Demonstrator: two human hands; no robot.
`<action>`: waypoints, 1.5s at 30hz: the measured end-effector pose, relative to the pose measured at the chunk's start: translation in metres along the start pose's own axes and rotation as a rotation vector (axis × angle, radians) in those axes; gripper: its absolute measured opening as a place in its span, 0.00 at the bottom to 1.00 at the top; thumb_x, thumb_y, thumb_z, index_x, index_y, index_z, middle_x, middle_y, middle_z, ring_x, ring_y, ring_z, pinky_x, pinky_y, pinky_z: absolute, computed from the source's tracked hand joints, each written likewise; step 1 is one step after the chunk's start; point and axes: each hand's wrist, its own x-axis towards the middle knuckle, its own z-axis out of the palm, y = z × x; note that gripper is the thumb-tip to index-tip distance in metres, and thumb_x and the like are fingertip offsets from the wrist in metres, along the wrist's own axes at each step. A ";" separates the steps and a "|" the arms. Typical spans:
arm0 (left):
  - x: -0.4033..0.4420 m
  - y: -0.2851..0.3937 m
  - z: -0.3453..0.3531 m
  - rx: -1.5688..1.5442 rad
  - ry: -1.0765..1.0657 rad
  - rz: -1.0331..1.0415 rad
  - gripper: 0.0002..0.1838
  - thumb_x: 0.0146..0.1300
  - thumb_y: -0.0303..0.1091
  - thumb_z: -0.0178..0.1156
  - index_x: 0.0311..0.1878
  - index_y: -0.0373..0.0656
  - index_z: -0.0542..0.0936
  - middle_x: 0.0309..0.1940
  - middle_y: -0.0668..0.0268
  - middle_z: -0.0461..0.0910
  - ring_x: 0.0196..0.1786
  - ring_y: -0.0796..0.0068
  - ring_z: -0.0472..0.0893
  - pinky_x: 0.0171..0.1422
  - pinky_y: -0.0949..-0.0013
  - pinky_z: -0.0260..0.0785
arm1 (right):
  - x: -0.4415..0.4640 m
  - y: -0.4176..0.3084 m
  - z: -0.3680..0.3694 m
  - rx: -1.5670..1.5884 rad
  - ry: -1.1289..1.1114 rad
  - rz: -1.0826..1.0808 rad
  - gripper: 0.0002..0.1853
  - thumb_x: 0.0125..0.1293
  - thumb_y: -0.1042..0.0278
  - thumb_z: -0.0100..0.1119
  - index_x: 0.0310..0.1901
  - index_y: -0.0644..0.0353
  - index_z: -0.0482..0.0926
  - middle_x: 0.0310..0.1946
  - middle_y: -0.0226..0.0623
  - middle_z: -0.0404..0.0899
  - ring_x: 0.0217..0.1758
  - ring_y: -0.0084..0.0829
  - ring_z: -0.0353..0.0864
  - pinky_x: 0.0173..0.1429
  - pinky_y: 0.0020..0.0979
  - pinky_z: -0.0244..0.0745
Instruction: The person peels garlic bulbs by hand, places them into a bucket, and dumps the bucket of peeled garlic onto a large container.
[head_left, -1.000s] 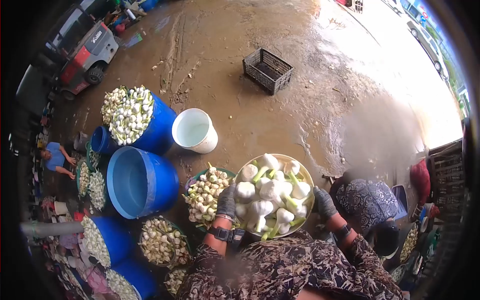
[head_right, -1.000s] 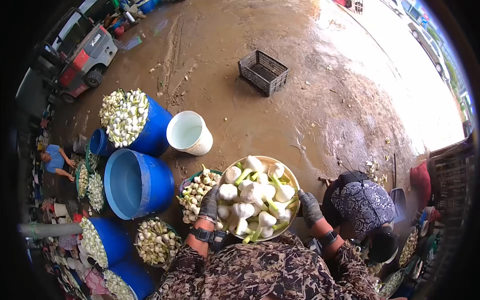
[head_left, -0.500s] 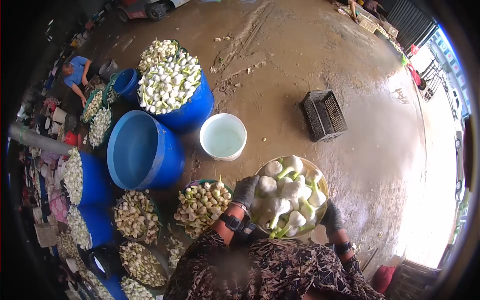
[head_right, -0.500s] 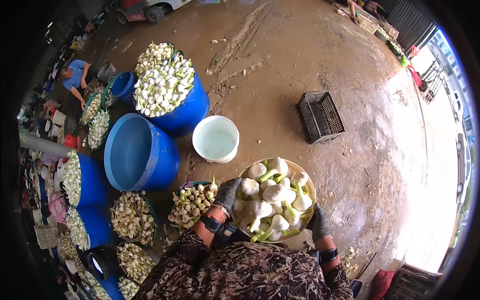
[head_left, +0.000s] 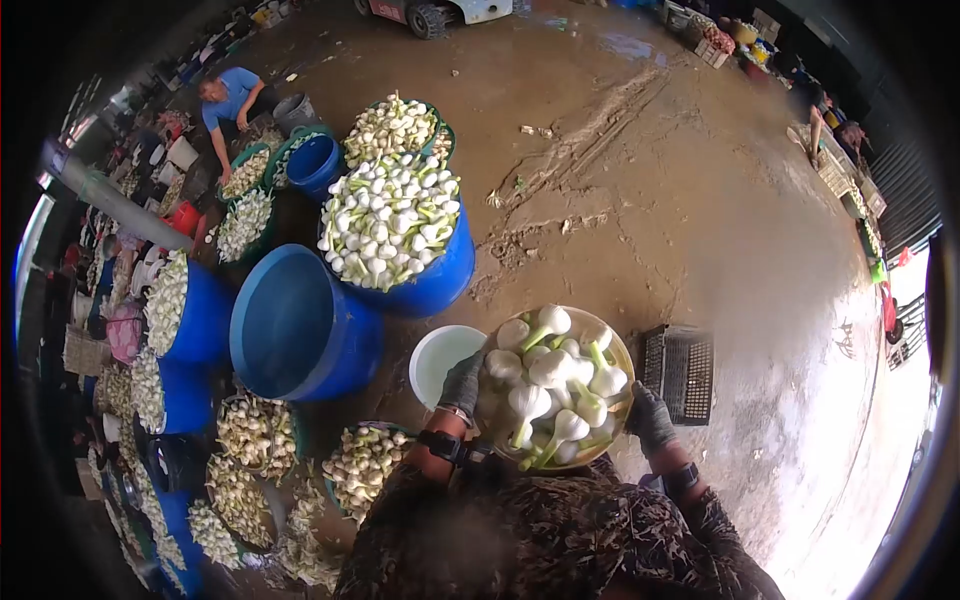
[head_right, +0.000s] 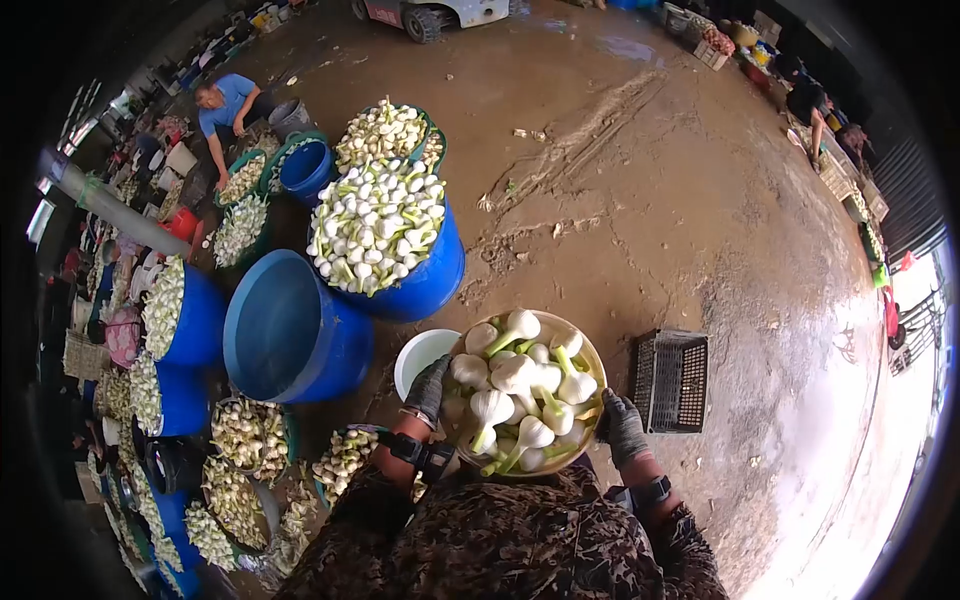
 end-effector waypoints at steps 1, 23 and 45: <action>0.013 0.005 0.004 -0.292 0.090 -0.165 0.20 0.71 0.46 0.48 0.50 0.41 0.80 0.43 0.56 0.82 0.45 0.60 0.80 0.52 0.61 0.70 | 0.017 -0.027 0.011 -0.024 0.020 -0.027 0.16 0.67 0.47 0.58 0.31 0.51 0.76 0.17 0.24 0.70 0.15 0.21 0.66 0.20 0.26 0.62; 0.282 0.048 -0.084 -0.279 0.503 -0.047 0.26 0.65 0.52 0.57 0.57 0.42 0.75 0.47 0.60 0.80 0.48 0.66 0.81 0.50 0.63 0.76 | 0.359 -0.299 0.250 -0.433 -0.439 0.168 0.19 0.68 0.43 0.50 0.46 0.49 0.80 0.37 0.30 0.85 0.38 0.29 0.83 0.41 0.38 0.82; 0.392 -0.084 -0.105 -2.227 0.127 0.057 0.18 0.74 0.44 0.42 0.59 0.46 0.71 0.56 0.60 0.75 0.59 0.63 0.73 0.68 0.56 0.63 | 0.466 -0.352 0.450 -0.615 -0.445 0.349 0.28 0.67 0.41 0.50 0.56 0.57 0.75 0.42 0.39 0.81 0.46 0.34 0.79 0.51 0.42 0.75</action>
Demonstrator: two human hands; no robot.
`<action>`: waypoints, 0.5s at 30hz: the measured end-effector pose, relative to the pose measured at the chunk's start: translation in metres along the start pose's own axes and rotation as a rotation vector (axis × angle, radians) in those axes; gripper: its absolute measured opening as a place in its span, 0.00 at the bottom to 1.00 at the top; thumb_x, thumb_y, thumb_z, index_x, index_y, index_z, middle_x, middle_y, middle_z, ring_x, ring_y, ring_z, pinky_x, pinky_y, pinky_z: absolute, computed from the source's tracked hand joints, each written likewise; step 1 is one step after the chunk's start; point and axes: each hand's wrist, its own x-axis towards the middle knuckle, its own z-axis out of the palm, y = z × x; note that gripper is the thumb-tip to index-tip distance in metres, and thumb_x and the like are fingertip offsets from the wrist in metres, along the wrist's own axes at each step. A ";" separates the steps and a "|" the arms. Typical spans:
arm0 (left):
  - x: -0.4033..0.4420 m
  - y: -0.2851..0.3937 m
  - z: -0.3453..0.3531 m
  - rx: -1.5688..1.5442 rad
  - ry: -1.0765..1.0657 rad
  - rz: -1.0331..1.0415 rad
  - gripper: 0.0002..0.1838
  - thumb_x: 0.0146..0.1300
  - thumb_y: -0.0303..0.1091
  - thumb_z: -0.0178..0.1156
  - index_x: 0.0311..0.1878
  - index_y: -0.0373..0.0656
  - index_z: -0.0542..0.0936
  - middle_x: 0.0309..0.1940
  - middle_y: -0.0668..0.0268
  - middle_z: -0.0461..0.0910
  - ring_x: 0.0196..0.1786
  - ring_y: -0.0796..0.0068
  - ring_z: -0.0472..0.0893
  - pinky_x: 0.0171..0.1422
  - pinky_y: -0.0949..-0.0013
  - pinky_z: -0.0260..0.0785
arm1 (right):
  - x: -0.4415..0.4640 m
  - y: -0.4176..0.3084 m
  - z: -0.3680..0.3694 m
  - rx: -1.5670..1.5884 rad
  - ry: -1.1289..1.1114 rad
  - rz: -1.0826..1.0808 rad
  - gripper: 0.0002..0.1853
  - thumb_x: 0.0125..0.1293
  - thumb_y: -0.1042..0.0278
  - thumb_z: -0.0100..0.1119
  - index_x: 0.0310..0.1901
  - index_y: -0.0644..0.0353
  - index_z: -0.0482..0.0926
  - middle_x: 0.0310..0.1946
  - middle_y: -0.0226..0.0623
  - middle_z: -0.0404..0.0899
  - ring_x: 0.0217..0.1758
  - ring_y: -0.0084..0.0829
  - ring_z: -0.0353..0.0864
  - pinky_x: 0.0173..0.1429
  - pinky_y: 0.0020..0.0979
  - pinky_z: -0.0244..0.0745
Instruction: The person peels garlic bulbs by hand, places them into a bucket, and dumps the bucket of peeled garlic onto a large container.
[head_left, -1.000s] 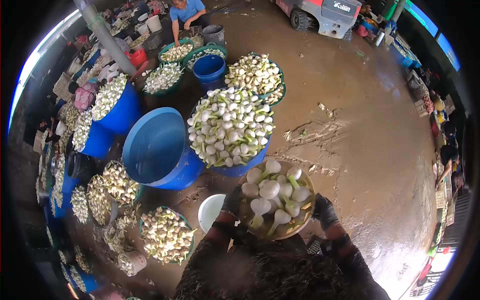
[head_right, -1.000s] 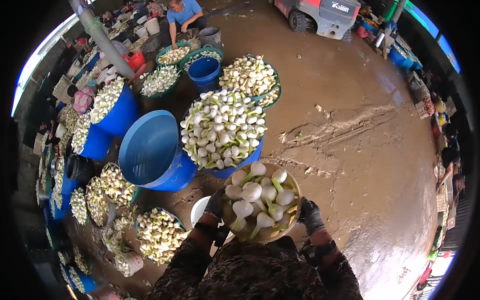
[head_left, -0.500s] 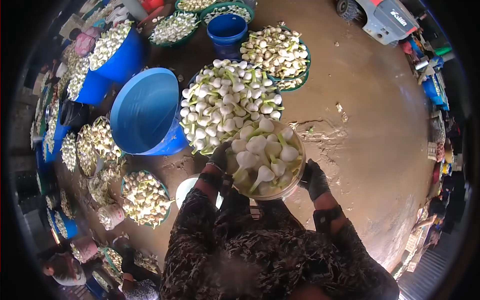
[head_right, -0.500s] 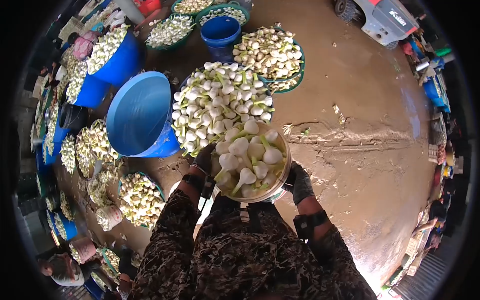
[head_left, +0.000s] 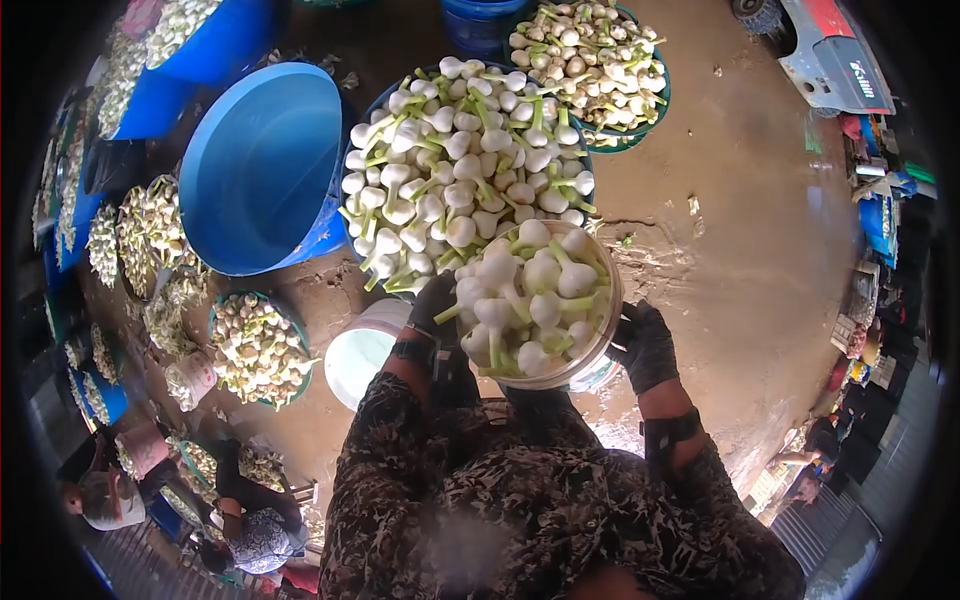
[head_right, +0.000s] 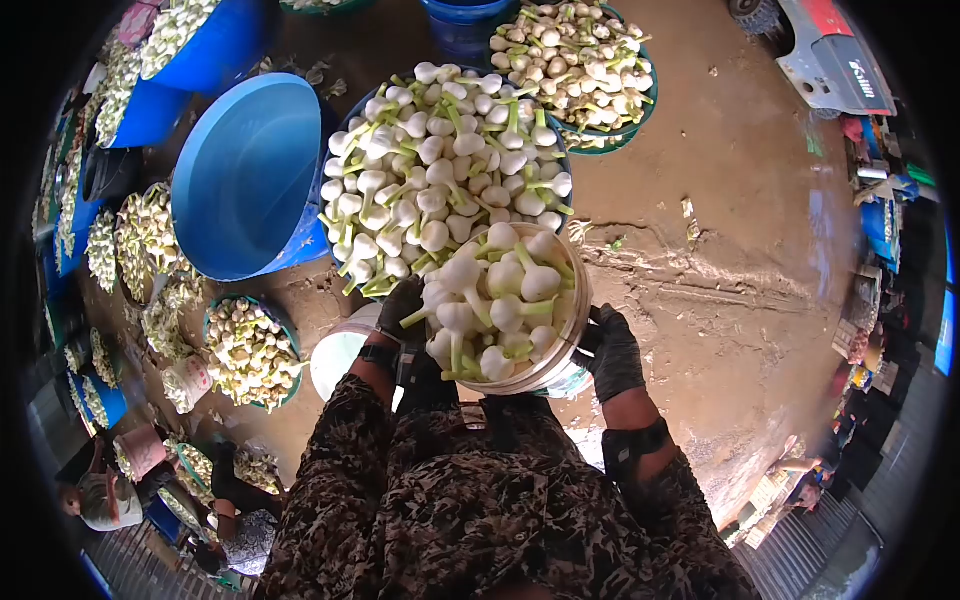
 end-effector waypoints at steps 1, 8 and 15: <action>0.003 0.003 -0.001 -0.006 0.002 -0.001 0.18 0.74 0.44 0.42 0.59 0.46 0.71 0.56 0.60 0.75 0.59 0.63 0.73 0.68 0.56 0.63 | 0.001 -0.001 0.004 -0.003 0.005 0.004 0.28 0.67 0.41 0.50 0.56 0.57 0.75 0.42 0.39 0.81 0.46 0.34 0.79 0.51 0.42 0.75; 0.017 0.009 -0.111 -0.050 0.381 0.152 0.27 0.69 0.53 0.48 0.58 0.40 0.74 0.53 0.57 0.78 0.54 0.59 0.77 0.65 0.54 0.67 | -0.019 -0.010 0.051 -0.395 0.013 -0.315 0.31 0.65 0.58 0.62 0.66 0.60 0.65 0.49 0.41 0.77 0.46 0.36 0.77 0.53 0.42 0.74; 0.028 0.010 -0.088 -0.168 0.499 0.085 0.19 0.65 0.45 0.53 0.52 0.43 0.77 0.43 0.59 0.80 0.49 0.58 0.78 0.61 0.56 0.69 | 0.019 -0.002 0.085 -1.172 0.381 -0.990 0.28 0.67 0.54 0.54 0.63 0.64 0.68 0.51 0.52 0.72 0.52 0.48 0.71 0.59 0.46 0.66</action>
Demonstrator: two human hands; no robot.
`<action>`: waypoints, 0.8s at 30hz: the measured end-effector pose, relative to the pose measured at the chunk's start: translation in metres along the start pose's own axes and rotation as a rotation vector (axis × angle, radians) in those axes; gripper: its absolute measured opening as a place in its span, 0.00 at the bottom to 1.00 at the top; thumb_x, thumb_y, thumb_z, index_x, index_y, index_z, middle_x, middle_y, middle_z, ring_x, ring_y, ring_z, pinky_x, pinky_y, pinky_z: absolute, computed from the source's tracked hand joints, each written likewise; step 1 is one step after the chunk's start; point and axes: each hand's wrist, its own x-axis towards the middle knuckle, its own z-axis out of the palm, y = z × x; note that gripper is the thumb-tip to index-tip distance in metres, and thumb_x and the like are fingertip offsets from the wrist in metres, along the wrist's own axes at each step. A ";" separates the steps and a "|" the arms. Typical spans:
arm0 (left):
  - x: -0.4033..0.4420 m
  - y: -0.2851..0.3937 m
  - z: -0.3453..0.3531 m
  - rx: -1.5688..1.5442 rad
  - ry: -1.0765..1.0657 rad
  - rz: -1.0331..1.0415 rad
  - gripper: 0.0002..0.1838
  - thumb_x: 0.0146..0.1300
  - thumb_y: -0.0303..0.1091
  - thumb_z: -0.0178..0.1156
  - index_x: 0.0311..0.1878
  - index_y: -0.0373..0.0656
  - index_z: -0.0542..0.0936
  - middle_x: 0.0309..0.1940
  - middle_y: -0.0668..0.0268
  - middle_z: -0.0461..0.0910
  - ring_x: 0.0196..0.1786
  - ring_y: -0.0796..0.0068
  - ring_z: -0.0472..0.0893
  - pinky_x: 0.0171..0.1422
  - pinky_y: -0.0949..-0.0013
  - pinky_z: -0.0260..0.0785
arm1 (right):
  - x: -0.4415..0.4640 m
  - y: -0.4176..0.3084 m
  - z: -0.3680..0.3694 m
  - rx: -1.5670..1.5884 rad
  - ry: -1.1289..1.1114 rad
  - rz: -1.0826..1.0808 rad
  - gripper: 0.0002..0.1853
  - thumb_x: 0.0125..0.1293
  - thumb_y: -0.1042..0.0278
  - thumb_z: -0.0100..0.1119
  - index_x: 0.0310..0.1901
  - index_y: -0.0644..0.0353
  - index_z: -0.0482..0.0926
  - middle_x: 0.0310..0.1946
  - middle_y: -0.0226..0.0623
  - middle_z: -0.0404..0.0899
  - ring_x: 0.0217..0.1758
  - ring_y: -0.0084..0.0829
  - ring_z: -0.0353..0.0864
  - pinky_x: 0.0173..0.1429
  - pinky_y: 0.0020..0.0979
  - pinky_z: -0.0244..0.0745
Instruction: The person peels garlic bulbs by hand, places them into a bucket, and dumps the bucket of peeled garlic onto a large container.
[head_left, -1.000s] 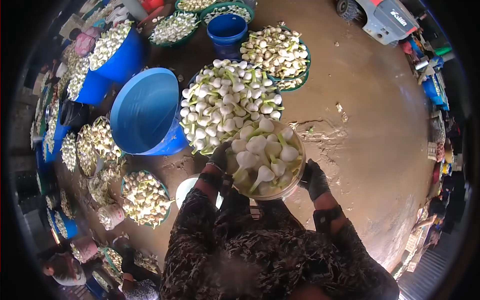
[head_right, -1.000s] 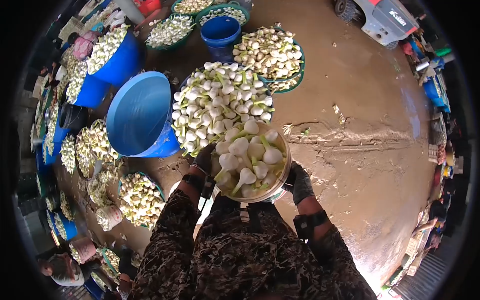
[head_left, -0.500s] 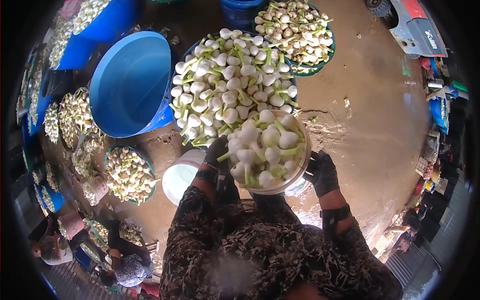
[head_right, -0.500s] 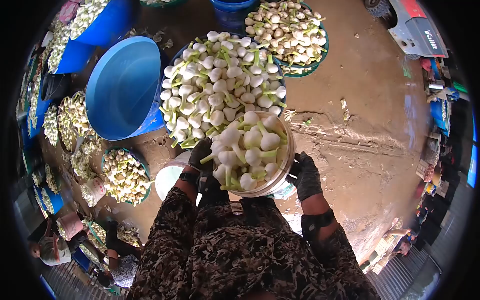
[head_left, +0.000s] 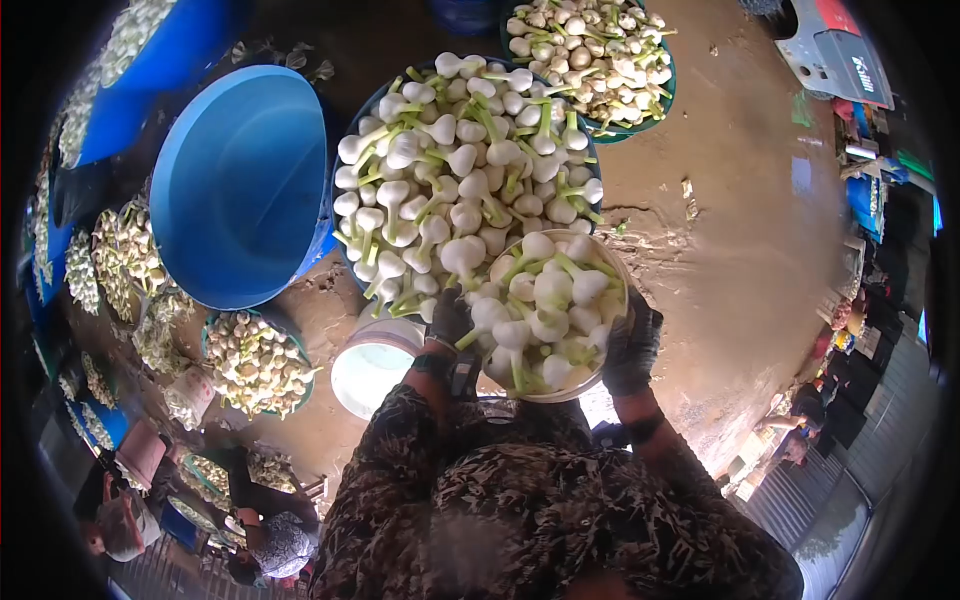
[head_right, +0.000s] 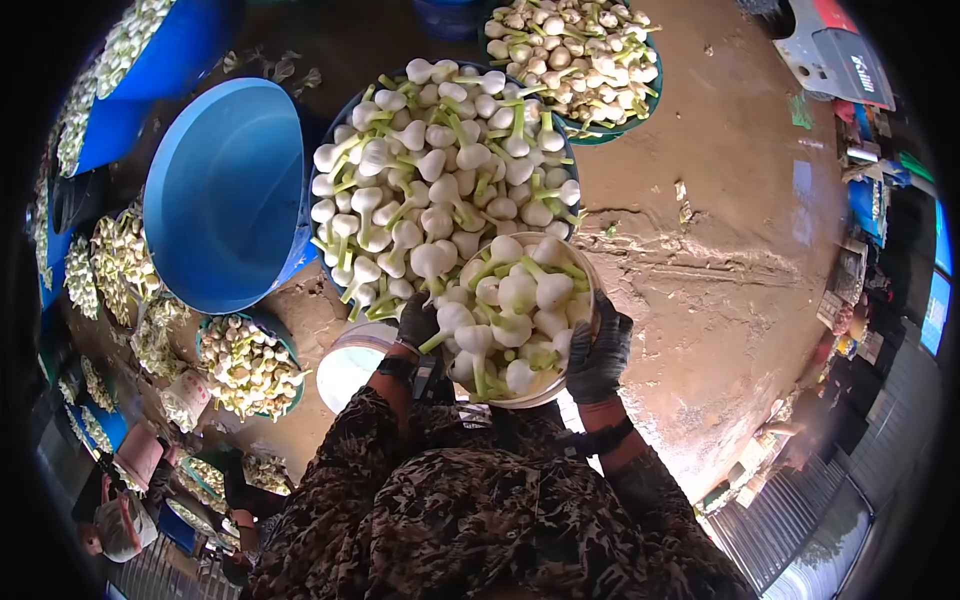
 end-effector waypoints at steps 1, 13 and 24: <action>0.003 0.001 0.001 0.050 0.090 0.021 0.19 0.65 0.46 0.54 0.52 0.43 0.77 0.43 0.59 0.80 0.49 0.57 0.78 0.60 0.56 0.70 | 0.004 0.005 0.004 -0.008 0.025 0.063 0.26 0.70 0.53 0.50 0.60 0.66 0.70 0.53 0.52 0.72 0.54 0.48 0.71 0.60 0.46 0.66; -0.055 0.045 0.100 0.113 0.366 -0.061 0.34 0.65 0.65 0.47 0.63 0.49 0.71 0.57 0.62 0.76 0.61 0.60 0.73 0.65 0.39 0.60 | 0.149 -0.027 0.090 0.245 0.101 0.108 0.20 0.74 0.53 0.45 0.46 0.64 0.76 0.43 0.50 0.77 0.49 0.49 0.73 0.56 0.44 0.68; -0.057 0.001 0.195 1.895 0.126 1.217 0.25 0.58 0.47 0.61 0.53 0.39 0.76 0.46 0.51 0.76 0.52 0.48 0.73 0.62 0.53 0.61 | 0.192 -0.002 0.135 -0.314 -0.009 -0.104 0.19 0.74 0.56 0.42 0.47 0.63 0.77 0.47 0.52 0.78 0.52 0.55 0.73 0.59 0.49 0.67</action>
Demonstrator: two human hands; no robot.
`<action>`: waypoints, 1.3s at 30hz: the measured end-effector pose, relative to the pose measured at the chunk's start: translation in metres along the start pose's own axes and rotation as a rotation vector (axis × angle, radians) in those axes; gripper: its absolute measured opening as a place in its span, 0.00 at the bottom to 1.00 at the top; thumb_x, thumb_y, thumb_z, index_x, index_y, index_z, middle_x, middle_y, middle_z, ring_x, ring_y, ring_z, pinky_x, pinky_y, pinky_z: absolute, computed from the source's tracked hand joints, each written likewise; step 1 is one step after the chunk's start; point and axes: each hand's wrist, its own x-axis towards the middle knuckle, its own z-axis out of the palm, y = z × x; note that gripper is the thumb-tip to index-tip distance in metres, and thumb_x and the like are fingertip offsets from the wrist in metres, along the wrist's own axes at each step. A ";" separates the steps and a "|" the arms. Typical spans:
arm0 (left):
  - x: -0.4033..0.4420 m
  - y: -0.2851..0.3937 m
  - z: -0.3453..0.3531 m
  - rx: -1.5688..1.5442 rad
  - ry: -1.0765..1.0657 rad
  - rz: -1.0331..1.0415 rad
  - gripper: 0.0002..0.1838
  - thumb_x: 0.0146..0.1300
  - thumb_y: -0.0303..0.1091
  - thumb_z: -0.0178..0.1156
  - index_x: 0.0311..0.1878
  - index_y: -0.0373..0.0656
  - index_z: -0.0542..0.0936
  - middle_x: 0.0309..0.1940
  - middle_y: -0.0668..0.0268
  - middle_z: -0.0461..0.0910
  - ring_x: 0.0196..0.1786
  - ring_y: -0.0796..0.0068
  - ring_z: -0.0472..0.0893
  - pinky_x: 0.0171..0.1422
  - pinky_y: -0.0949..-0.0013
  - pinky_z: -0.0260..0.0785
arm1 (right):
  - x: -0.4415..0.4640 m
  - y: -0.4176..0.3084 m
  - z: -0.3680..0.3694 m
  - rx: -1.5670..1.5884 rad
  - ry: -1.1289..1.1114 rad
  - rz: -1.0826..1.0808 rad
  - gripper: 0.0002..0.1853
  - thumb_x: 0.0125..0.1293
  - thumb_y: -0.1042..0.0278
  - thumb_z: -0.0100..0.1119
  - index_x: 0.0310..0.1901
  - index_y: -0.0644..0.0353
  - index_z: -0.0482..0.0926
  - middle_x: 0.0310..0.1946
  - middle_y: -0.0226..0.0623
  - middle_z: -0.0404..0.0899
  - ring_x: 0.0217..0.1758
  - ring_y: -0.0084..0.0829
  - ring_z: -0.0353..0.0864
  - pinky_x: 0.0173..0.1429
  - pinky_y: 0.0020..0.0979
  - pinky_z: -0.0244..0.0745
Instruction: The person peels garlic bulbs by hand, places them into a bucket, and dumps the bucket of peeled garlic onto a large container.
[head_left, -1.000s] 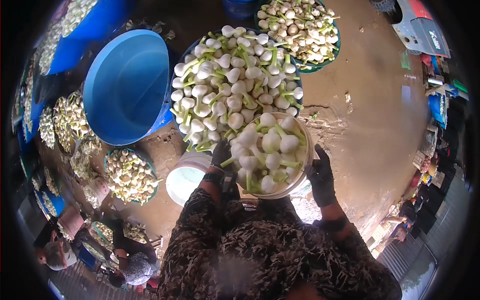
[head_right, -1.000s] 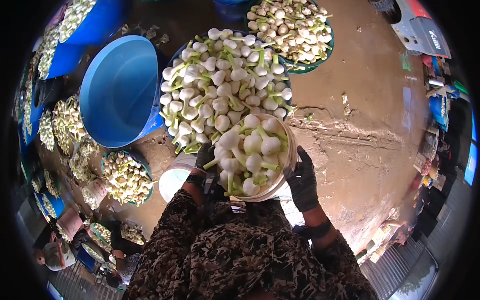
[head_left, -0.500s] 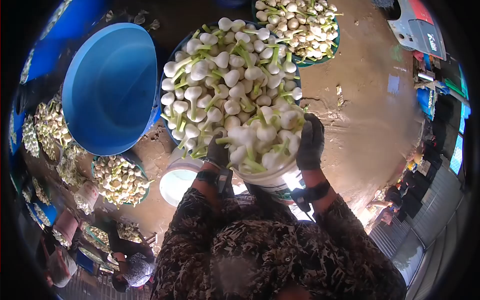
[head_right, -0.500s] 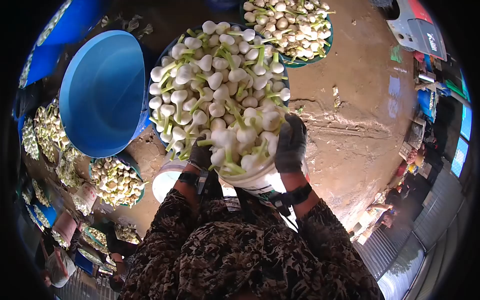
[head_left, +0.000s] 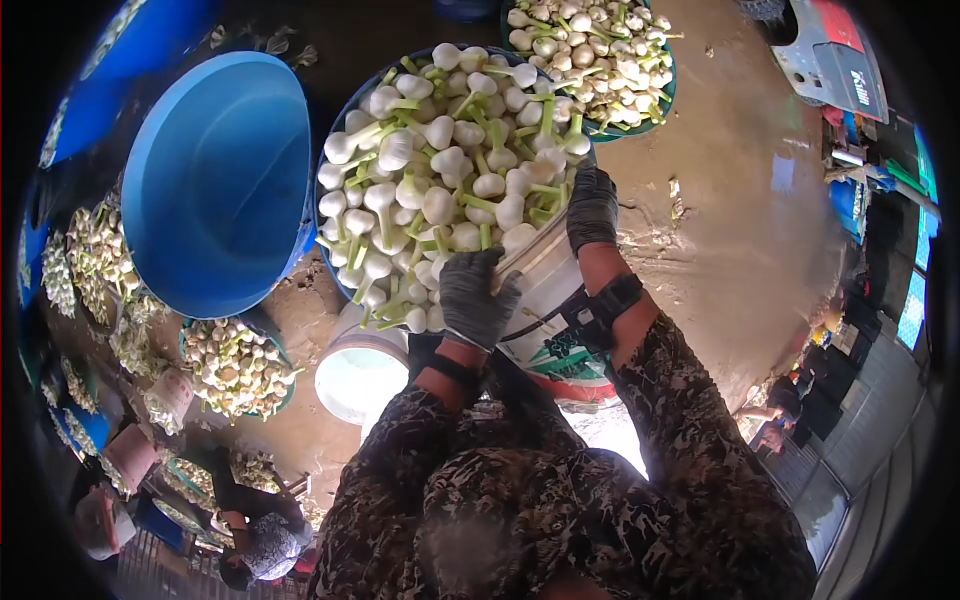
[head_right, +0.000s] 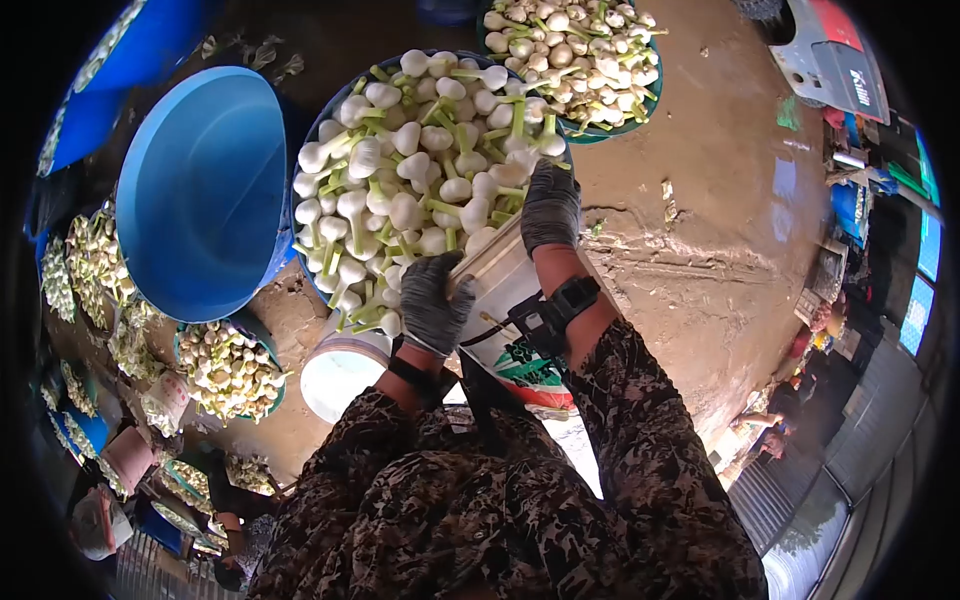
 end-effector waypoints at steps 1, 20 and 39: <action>-0.001 -0.004 0.003 -0.005 -0.064 -0.095 0.24 0.58 0.48 0.61 0.50 0.39 0.77 0.44 0.51 0.76 0.50 0.48 0.73 0.61 0.52 0.62 | 0.000 0.008 0.011 0.138 0.042 -0.036 0.19 0.74 0.56 0.43 0.50 0.63 0.76 0.49 0.52 0.77 0.54 0.54 0.72 0.61 0.47 0.67; 0.113 -0.112 0.026 0.559 -0.432 0.182 0.37 0.59 0.50 0.57 0.70 0.47 0.64 0.71 0.52 0.59 0.73 0.46 0.55 0.76 0.45 0.45 | -0.088 -0.015 -0.088 0.045 -0.283 -0.180 0.54 0.49 0.36 0.66 0.71 0.61 0.54 0.68 0.56 0.57 0.72 0.57 0.54 0.73 0.59 0.44; 0.120 -0.125 0.017 0.547 -0.578 0.110 0.38 0.62 0.54 0.53 0.72 0.48 0.60 0.73 0.49 0.54 0.76 0.47 0.51 0.78 0.48 0.42 | -0.232 0.222 -0.050 1.240 -0.093 1.078 0.29 0.72 0.46 0.48 0.66 0.58 0.67 0.65 0.40 0.69 0.68 0.37 0.68 0.72 0.38 0.62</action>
